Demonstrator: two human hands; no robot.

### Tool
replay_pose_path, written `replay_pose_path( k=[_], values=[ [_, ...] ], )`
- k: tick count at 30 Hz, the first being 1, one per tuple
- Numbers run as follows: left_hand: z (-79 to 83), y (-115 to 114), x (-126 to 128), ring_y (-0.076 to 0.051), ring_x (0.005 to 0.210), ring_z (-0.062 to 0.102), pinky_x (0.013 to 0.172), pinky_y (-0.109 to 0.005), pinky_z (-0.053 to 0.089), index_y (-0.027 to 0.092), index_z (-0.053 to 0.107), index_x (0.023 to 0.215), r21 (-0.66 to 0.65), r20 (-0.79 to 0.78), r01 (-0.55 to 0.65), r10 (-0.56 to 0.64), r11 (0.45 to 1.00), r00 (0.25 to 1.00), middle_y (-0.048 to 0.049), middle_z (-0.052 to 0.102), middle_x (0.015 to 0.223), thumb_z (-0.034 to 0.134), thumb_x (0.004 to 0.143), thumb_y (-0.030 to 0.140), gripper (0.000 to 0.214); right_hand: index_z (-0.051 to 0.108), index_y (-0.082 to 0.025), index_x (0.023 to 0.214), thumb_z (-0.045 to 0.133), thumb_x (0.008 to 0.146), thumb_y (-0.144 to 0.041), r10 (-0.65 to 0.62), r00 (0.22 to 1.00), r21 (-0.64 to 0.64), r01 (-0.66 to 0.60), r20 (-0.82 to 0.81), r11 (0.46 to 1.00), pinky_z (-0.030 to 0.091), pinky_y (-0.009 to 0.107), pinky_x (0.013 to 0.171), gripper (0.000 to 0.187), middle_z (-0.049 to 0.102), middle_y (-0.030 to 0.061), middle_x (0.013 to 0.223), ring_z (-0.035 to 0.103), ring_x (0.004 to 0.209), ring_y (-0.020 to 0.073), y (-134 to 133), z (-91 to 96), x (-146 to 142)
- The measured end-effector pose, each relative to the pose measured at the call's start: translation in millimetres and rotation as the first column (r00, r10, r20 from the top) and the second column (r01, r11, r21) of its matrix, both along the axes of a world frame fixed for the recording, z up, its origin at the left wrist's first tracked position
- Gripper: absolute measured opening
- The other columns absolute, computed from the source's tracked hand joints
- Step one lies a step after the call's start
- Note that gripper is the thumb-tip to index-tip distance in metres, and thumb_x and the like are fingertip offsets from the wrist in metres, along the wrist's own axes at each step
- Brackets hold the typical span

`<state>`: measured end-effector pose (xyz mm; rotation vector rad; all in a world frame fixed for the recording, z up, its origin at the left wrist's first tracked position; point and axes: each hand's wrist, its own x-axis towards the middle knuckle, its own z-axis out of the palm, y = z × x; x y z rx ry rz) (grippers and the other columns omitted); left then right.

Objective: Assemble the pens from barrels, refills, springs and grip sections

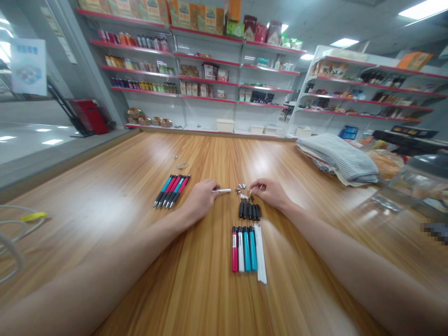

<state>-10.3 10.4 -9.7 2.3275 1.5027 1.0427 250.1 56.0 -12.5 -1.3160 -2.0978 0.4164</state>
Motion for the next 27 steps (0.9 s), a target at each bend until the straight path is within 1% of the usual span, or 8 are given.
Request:
replay_pose_path(
  k=[3, 5, 8, 11, 14, 18, 21, 27],
  values=[
    [-6.3, 1.5, -5.9, -0.024, 0.087, 0.059, 0.082, -0.038, 0.046, 0.015, 0.064, 0.088, 0.045, -0.173, 0.022, -0.014, 0.999, 0.985, -0.0107, 0.065, 0.088, 0.051, 0.085, 0.021, 0.015, 0.074, -0.021, 0.081, 0.061, 0.075, -0.029, -0.007, 0.999, 0.006, 0.007, 0.039, 1.0, 0.037, 0.022, 0.059, 0.017, 0.066, -0.0002, 0.069, 0.052, 0.06, 0.0107, 1.7, -0.8, -0.4],
    [-6.0, -0.4, -5.3, -0.024, 0.086, 0.059, 0.08, -0.037, 0.045, 0.015, 0.062, 0.089, 0.054, -0.145, 0.004, 0.004, 0.999, 0.989, -0.0106, 0.065, 0.087, 0.049, 0.086, 0.022, 0.015, 0.074, -0.021, 0.081, 0.061, 0.075, -0.028, -0.012, 0.999, 0.021, 0.011, 0.05, 1.0, 0.037, 0.022, 0.059, 0.016, 0.067, 0.0001, 0.07, 0.053, 0.062, 0.0109, 2.2, -1.2, -0.3],
    [-1.4, -6.6, 2.1, -0.019, 0.075, 0.061, 0.072, -0.032, 0.045, 0.017, 0.053, 0.095, -0.041, 0.176, -0.007, 0.014, 0.999, 0.984, -0.0075, 0.067, 0.085, 0.046, 0.09, 0.029, 0.015, 0.074, -0.021, 0.088, 0.059, 0.077, -0.028, -0.015, 0.999, 0.032, 0.014, 0.035, 0.999, 0.037, 0.022, 0.057, 0.019, 0.066, -0.0002, 0.069, 0.051, 0.059, 0.0103, 1.2, -1.7, -0.2],
    [4.7, -13.2, 11.4, -0.015, 0.077, 0.062, 0.072, -0.028, 0.045, 0.019, 0.042, 0.097, -0.149, 0.546, 0.167, -0.06, 0.975, 0.836, -0.0069, 0.07, 0.091, 0.044, 0.092, 0.037, 0.018, 0.074, -0.022, 0.091, 0.058, 0.079, -0.028, 0.019, 1.0, 0.032, -0.019, 0.007, 0.999, 0.038, 0.022, 0.058, 0.021, 0.067, 0.0004, 0.072, 0.051, 0.059, 0.0103, -0.7, -2.1, 0.0],
    [9.9, -16.8, 15.8, -0.013, 0.083, 0.062, 0.078, -0.029, 0.045, 0.02, 0.038, 0.093, -0.194, 0.675, 0.306, -0.1, 0.932, 0.731, -0.01, 0.071, 0.098, 0.045, 0.092, 0.04, 0.022, 0.074, -0.022, 0.091, 0.058, 0.079, -0.027, 0.077, 0.997, 0.04, -0.077, 0.005, 0.996, 0.04, 0.022, 0.062, 0.021, 0.069, 0.0013, 0.08, 0.053, 0.063, 0.0106, -2.2, -1.4, -0.3],
    [11.4, -15.7, 14.5, -0.012, 0.086, 0.063, 0.081, -0.029, 0.045, 0.02, 0.037, 0.09, -0.208, 0.723, 0.375, -0.116, 0.903, 0.681, -0.0125, 0.069, 0.106, 0.043, 0.093, 0.042, 0.023, 0.074, -0.022, 0.089, 0.059, 0.079, -0.024, 0.118, 0.993, 0.054, -0.119, 0.026, 0.991, 0.04, 0.022, 0.065, 0.019, 0.07, 0.0007, 0.082, 0.053, 0.066, 0.0106, -2.7, 0.1, -1.4],
    [5.1, -11.5, 13.1, -0.013, 0.086, 0.064, 0.081, -0.029, 0.047, 0.019, 0.042, 0.09, -0.213, 0.687, 0.382, -0.141, 0.899, 0.713, -0.0124, 0.069, 0.107, 0.052, 0.089, 0.039, 0.023, 0.075, -0.022, 0.088, 0.059, 0.08, -0.024, 0.109, 0.993, 0.046, -0.11, 0.037, 0.993, 0.039, 0.022, 0.064, 0.018, 0.069, 0.0005, 0.08, 0.053, 0.066, 0.0106, -1.3, -0.8, -1.7],
    [-6.7, -6.5, 11.3, -0.02, 0.091, 0.066, 0.083, -0.032, 0.05, 0.016, 0.064, 0.094, -0.275, 0.448, 0.272, -0.127, 0.922, 0.885, -0.0097, 0.069, 0.101, 0.064, 0.079, 0.037, 0.026, 0.075, -0.022, 0.087, 0.059, 0.079, -0.026, 0.085, 0.996, 0.04, -0.086, 0.039, 0.995, 0.039, 0.022, 0.063, 0.018, 0.07, 0.0006, 0.08, 0.055, 0.065, 0.0106, 1.2, -4.2, -1.4]
  ],
)
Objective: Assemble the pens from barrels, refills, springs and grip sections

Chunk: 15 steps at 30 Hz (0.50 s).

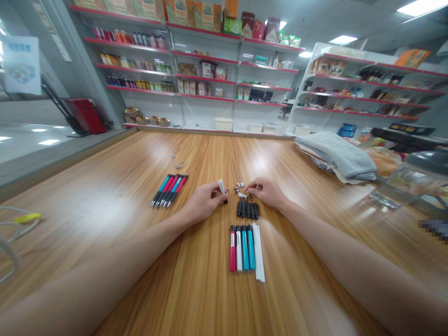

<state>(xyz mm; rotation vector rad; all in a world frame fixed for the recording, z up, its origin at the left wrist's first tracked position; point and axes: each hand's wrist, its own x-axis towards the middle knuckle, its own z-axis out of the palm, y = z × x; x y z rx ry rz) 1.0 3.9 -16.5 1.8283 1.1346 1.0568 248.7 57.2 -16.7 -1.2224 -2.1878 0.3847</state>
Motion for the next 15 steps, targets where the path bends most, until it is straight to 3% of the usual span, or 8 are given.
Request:
replay_pose_path(
  k=[3, 5, 10, 12, 15],
  values=[
    [2.3, 0.5, -2.5, -0.019, 0.083, 0.066, 0.08, -0.031, 0.05, 0.014, 0.066, 0.089, -0.028, 0.054, -0.011, 0.013, 1.0, 0.998, -0.0082, 0.071, 0.089, 0.064, 0.079, 0.037, 0.025, 0.074, -0.021, 0.088, 0.06, 0.079, -0.027, -0.024, 1.0, -0.005, 0.024, -0.005, 1.0, 0.039, 0.022, 0.061, 0.018, 0.07, 0.0002, 0.078, 0.054, 0.063, 0.0102, -0.7, 0.3, -0.4],
    [4.4, 1.8, -5.2, -0.017, 0.078, 0.066, 0.076, -0.03, 0.051, 0.013, 0.063, 0.09, -0.098, 0.216, 0.012, 0.01, 0.995, 0.976, -0.0078, 0.07, 0.085, 0.064, 0.079, 0.037, 0.026, 0.074, -0.021, 0.088, 0.061, 0.078, -0.028, -0.053, 0.999, -0.005, 0.053, -0.002, 0.999, 0.039, 0.022, 0.06, 0.018, 0.07, 0.0003, 0.076, 0.055, 0.063, 0.0104, -0.9, 0.7, -0.8],
    [8.2, 8.0, -14.6, -0.016, 0.074, 0.067, 0.074, -0.033, 0.054, 0.013, 0.054, 0.098, -0.287, 0.621, 0.139, 0.073, 0.948, 0.78, -0.0063, 0.069, 0.081, 0.067, 0.079, 0.028, 0.027, 0.073, -0.02, 0.079, 0.064, 0.077, -0.03, -0.146, 0.989, 0.02, 0.145, 0.034, 0.989, 0.04, 0.024, 0.063, 0.014, 0.07, 0.0013, 0.075, 0.058, 0.066, 0.0124, 0.3, 0.9, -1.9],
    [9.3, 10.1, -17.1, -0.015, 0.071, 0.067, 0.071, -0.031, 0.054, 0.013, 0.053, 0.096, -0.333, 0.661, 0.153, 0.115, 0.93, 0.742, -0.0067, 0.069, 0.082, 0.066, 0.079, 0.024, 0.024, 0.071, -0.02, 0.077, 0.064, 0.077, -0.031, -0.179, 0.983, 0.023, 0.178, 0.049, 0.984, 0.04, 0.024, 0.063, 0.013, 0.07, 0.0015, 0.076, 0.058, 0.067, 0.0131, 0.4, 0.9, -2.5],
    [9.2, 11.0, -17.1, -0.013, 0.066, 0.066, 0.063, -0.026, 0.052, 0.014, 0.052, 0.096, -0.345, 0.65, 0.13, 0.137, 0.929, 0.748, -0.0063, 0.068, 0.082, 0.065, 0.08, 0.024, 0.023, 0.07, -0.02, 0.077, 0.062, 0.079, -0.03, -0.206, 0.975, 0.047, 0.203, 0.086, 0.978, 0.04, 0.025, 0.065, 0.013, 0.069, 0.0027, 0.079, 0.059, 0.071, 0.0141, -0.2, 0.7, -3.2]
  ],
)
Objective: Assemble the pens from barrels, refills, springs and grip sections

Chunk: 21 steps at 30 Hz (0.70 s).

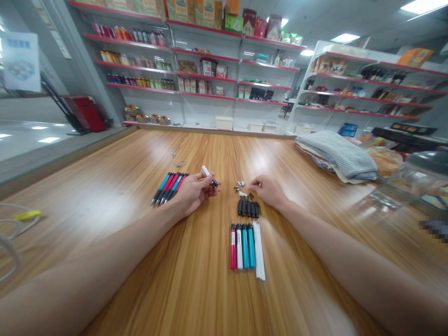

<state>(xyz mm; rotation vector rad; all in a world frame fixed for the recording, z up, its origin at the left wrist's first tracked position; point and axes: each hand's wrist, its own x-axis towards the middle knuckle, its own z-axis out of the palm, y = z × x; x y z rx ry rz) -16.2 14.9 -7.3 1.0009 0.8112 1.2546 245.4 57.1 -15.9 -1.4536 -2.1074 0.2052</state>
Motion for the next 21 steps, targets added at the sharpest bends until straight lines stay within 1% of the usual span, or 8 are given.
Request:
replay_pose_path(
  k=[2, 5, 7, 10, 12, 14, 17, 21],
  values=[
    [-1.0, -1.8, 2.7, -0.013, 0.066, 0.065, 0.061, -0.025, 0.051, 0.016, 0.05, 0.096, 0.076, -0.068, -0.023, 0.028, 0.997, 0.997, -0.0048, 0.067, 0.081, 0.065, 0.079, 0.028, 0.026, 0.069, -0.019, 0.076, 0.061, 0.08, -0.028, 0.001, 0.999, 0.028, -0.002, 0.038, 1.0, 0.04, 0.025, 0.067, 0.013, 0.068, 0.0044, 0.082, 0.059, 0.075, 0.0152, -0.2, -0.1, -0.2],
    [-1.1, -8.8, 9.0, -0.014, 0.072, 0.064, 0.062, -0.025, 0.049, 0.018, 0.051, 0.096, 0.286, -0.292, -0.037, 0.124, 0.957, 0.948, -0.0036, 0.066, 0.085, 0.062, 0.081, 0.034, 0.025, 0.066, -0.018, 0.076, 0.058, 0.082, -0.024, 0.019, 0.999, 0.094, -0.023, 0.038, 0.995, 0.041, 0.026, 0.072, 0.012, 0.066, 0.0053, 0.083, 0.059, 0.079, 0.0159, -0.8, 1.2, -0.5],
    [0.6, -15.3, 13.1, -0.014, 0.079, 0.062, 0.068, -0.025, 0.048, 0.018, 0.054, 0.093, 0.43, -0.482, 0.017, 0.213, 0.903, 0.85, -0.0036, 0.065, 0.088, 0.057, 0.085, 0.033, 0.017, 0.064, -0.017, 0.078, 0.055, 0.084, -0.021, 0.047, 0.999, 0.175, -0.043, -0.017, 0.984, 0.043, 0.027, 0.074, 0.012, 0.064, 0.0051, 0.083, 0.058, 0.08, 0.0157, -3.8, 4.5, -2.0],
    [2.9, -23.0, 17.0, -0.014, 0.084, 0.059, 0.077, -0.025, 0.045, 0.018, 0.059, 0.092, 0.569, -0.678, 0.191, 0.325, 0.8, 0.659, -0.0041, 0.065, 0.091, 0.047, 0.09, 0.025, 0.014, 0.062, -0.018, 0.083, 0.05, 0.089, -0.02, 0.152, 0.982, 0.356, -0.102, -0.113, 0.929, 0.045, 0.028, 0.077, 0.013, 0.062, 0.0062, 0.086, 0.058, 0.082, 0.016, -16.3, 12.3, -9.3],
    [2.5, -24.7, 17.9, -0.015, 0.086, 0.058, 0.078, -0.026, 0.044, 0.019, 0.06, 0.095, 0.617, -0.723, 0.292, 0.379, 0.731, 0.578, -0.0049, 0.064, 0.091, 0.044, 0.09, 0.02, 0.017, 0.062, -0.018, 0.088, 0.049, 0.09, -0.02, 0.285, 0.95, 0.45, -0.2, -0.13, 0.87, 0.047, 0.029, 0.078, 0.013, 0.062, 0.0067, 0.088, 0.058, 0.084, 0.0161, -29.2, 17.4, -17.5],
    [0.7, -24.3, 18.0, -0.016, 0.087, 0.057, 0.078, -0.027, 0.043, 0.019, 0.06, 0.097, 0.641, -0.733, 0.346, 0.414, 0.685, 0.539, -0.0056, 0.062, 0.092, 0.043, 0.089, 0.016, 0.019, 0.063, -0.02, 0.094, 0.05, 0.091, -0.02, 0.405, 0.909, 0.5, -0.304, -0.103, 0.811, 0.049, 0.029, 0.078, 0.014, 0.062, 0.0067, 0.089, 0.059, 0.085, 0.0163, -42.8, 21.0, -26.5],
    [-1.6, -23.1, 17.9, -0.016, 0.086, 0.057, 0.077, -0.027, 0.043, 0.019, 0.059, 0.1, 0.646, -0.74, 0.366, 0.431, 0.671, 0.517, -0.006, 0.061, 0.092, 0.041, 0.089, 0.014, 0.021, 0.061, -0.021, 0.108, 0.049, 0.091, -0.019, 0.487, 0.871, 0.506, -0.39, -0.068, 0.769, 0.051, 0.029, 0.078, 0.021, 0.062, 0.0074, 0.095, 0.06, 0.088, 0.0162, -57.3, 23.3, -36.6],
    [-2.0, -23.4, 18.1, -0.016, 0.082, 0.055, 0.075, -0.027, 0.042, 0.018, 0.058, 0.094, 0.642, -0.748, 0.38, 0.436, 0.666, 0.5, -0.0053, 0.06, 0.086, 0.039, 0.091, 0.017, 0.02, 0.058, -0.022, 0.116, 0.049, 0.092, -0.02, 0.5, 0.864, 0.504, -0.408, -0.055, 0.761, 0.052, 0.029, 0.078, 0.026, 0.062, 0.0076, 0.096, 0.06, 0.089, 0.0164, -60.5, 22.9, -38.9]
  ],
)
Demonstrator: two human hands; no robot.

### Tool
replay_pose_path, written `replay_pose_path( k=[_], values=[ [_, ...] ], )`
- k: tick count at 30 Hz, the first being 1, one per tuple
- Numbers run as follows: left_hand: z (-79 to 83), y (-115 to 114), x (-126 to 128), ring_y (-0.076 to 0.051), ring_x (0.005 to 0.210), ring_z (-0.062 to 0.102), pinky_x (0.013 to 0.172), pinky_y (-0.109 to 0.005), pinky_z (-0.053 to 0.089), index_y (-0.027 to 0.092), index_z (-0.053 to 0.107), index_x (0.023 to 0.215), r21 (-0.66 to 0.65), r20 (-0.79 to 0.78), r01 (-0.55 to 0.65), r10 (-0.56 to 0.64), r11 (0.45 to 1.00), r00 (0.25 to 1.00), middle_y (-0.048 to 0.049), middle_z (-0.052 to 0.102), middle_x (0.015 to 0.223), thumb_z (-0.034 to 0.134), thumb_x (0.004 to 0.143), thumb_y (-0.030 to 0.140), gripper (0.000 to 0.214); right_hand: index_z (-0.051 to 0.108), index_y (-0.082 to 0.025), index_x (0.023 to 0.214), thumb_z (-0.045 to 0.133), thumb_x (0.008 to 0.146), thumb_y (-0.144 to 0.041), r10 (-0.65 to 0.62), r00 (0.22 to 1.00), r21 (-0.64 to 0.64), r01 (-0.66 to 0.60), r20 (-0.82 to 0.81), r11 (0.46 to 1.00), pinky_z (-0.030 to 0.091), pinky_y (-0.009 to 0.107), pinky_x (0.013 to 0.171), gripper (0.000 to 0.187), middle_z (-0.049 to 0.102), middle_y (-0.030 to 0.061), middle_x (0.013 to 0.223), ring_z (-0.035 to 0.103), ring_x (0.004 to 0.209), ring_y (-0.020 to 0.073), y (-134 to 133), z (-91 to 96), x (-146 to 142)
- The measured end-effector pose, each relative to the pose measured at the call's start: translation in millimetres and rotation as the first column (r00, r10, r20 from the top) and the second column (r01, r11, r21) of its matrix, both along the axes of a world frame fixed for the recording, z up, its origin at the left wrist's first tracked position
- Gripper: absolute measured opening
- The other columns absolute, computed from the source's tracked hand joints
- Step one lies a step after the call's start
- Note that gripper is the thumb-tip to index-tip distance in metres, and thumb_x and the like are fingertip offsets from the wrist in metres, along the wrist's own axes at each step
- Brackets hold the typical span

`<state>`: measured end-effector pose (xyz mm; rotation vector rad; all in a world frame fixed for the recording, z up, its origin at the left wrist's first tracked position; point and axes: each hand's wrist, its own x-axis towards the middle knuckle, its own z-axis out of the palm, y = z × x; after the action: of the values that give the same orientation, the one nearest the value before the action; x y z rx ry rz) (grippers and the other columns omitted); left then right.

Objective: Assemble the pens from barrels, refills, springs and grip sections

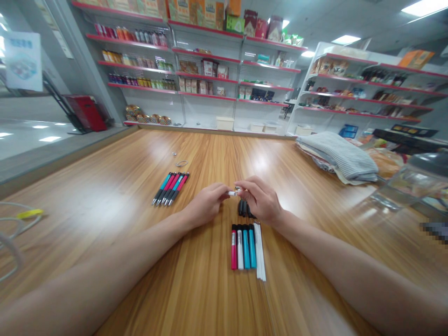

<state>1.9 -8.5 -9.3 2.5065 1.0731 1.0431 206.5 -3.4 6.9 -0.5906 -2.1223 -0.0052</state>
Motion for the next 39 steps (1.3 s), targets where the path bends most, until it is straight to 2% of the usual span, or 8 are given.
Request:
replay_pose_path(
  k=[7, 13, 19, 23, 27, 33, 37, 39],
  values=[
    [-0.4, 0.2, -1.7, -0.014, 0.076, 0.055, 0.071, -0.024, 0.041, 0.017, 0.055, 0.092, -0.011, 0.033, -0.02, 0.02, 1.0, 0.999, -0.0029, 0.059, 0.082, 0.04, 0.087, 0.01, 0.018, 0.059, -0.021, 0.112, 0.047, 0.092, -0.016, -0.035, 0.998, 0.021, 0.036, -0.052, 0.999, 0.053, 0.029, 0.078, 0.024, 0.062, 0.0077, 0.096, 0.06, 0.088, 0.0157, 4.9, 1.4, 1.8],
    [0.3, -0.5, -1.4, -0.014, 0.076, 0.054, 0.071, -0.025, 0.041, 0.017, 0.057, 0.092, 0.021, 0.017, -0.008, 0.008, 1.0, 1.0, -0.0034, 0.059, 0.082, 0.04, 0.089, 0.012, 0.018, 0.059, -0.02, 0.108, 0.048, 0.092, -0.018, -0.012, 1.0, 0.012, 0.012, -0.007, 1.0, 0.052, 0.029, 0.078, 0.02, 0.062, 0.0074, 0.093, 0.06, 0.087, 0.0162, 5.3, 2.3, 1.2],
    [-0.4, 1.8, -4.9, -0.015, 0.078, 0.053, 0.072, -0.026, 0.041, 0.016, 0.057, 0.09, 0.062, -0.004, -0.071, 0.071, 0.996, 0.997, -0.004, 0.057, 0.083, 0.038, 0.087, 0.009, 0.02, 0.059, -0.02, 0.107, 0.049, 0.091, -0.018, -0.039, 0.999, 0.006, 0.039, -0.024, 0.999, 0.051, 0.03, 0.08, 0.019, 0.062, 0.0073, 0.094, 0.059, 0.088, 0.0163, 7.2, -0.3, 2.9],
    [-1.3, 1.4, -6.4, -0.015, 0.08, 0.053, 0.074, -0.027, 0.043, 0.017, 0.055, 0.108, 0.077, -0.059, -0.042, 0.047, 0.996, 0.997, -0.0042, 0.057, 0.087, 0.038, 0.084, 0.004, 0.032, 0.059, -0.019, 0.106, 0.05, 0.091, -0.018, -0.027, 1.0, 0.03, 0.027, 0.0, 0.999, 0.051, 0.03, 0.078, 0.018, 0.062, 0.0075, 0.092, 0.059, 0.087, 0.0164, 6.9, 0.1, 2.8],
    [0.6, -2.1, -3.5, -0.015, 0.082, 0.055, 0.076, -0.028, 0.045, 0.02, 0.045, 0.128, 0.105, -0.126, 0.025, -0.012, 0.994, 0.992, -0.0039, 0.058, 0.089, 0.039, 0.082, 0.002, 0.049, 0.059, -0.02, 0.108, 0.051, 0.091, -0.019, 0.001, 0.999, 0.03, -0.002, 0.035, 1.0, 0.051, 0.03, 0.077, 0.019, 0.062, 0.007, 0.093, 0.06, 0.087, 0.0167, 7.5, -1.1, 2.9],
    [3.5, -3.2, 0.5, -0.017, 0.089, 0.06, 0.078, -0.03, 0.048, 0.024, 0.046, 0.125, 0.114, -0.171, 0.03, -0.01, 0.993, 0.985, -0.0055, 0.062, 0.099, 0.04, 0.095, 0.027, 0.031, 0.059, -0.021, 0.108, 0.053, 0.09, -0.021, 0.042, 0.998, -0.013, -0.042, 0.04, 0.999, 0.05, 0.029, 0.079, 0.018, 0.064, 0.006, 0.094, 0.061, 0.089, 0.0163, 6.7, -3.2, 2.4],
    [3.3, -4.7, 0.5, -0.017, 0.088, 0.062, 0.074, -0.028, 0.048, 0.023, 0.047, 0.119, 0.081, -0.202, 0.053, -0.035, 0.995, 0.979, -0.0053, 0.064, 0.1, 0.038, 0.096, 0.027, 0.025, 0.061, -0.021, 0.104, 0.059, 0.088, -0.028, 0.058, 0.998, -0.076, -0.057, 0.023, 0.996, 0.049, 0.026, 0.072, 0.018, 0.065, 0.0037, 0.088, 0.06, 0.077, 0.013, 5.6, -5.1, 0.3],
    [3.5, -6.3, -0.2, -0.017, 0.086, 0.062, 0.072, -0.028, 0.047, 0.021, 0.047, 0.116, 0.065, -0.206, 0.058, -0.044, 0.996, 0.978, -0.0062, 0.064, 0.1, 0.038, 0.095, 0.022, 0.023, 0.062, -0.019, 0.1, 0.063, 0.084, -0.036, 0.032, 0.999, -0.198, -0.035, -0.016, 0.98, 0.047, 0.023, 0.063, 0.023, 0.065, 0.0016, 0.078, 0.056, 0.065, 0.0105, 8.3, -5.3, 2.0]
  ],
)
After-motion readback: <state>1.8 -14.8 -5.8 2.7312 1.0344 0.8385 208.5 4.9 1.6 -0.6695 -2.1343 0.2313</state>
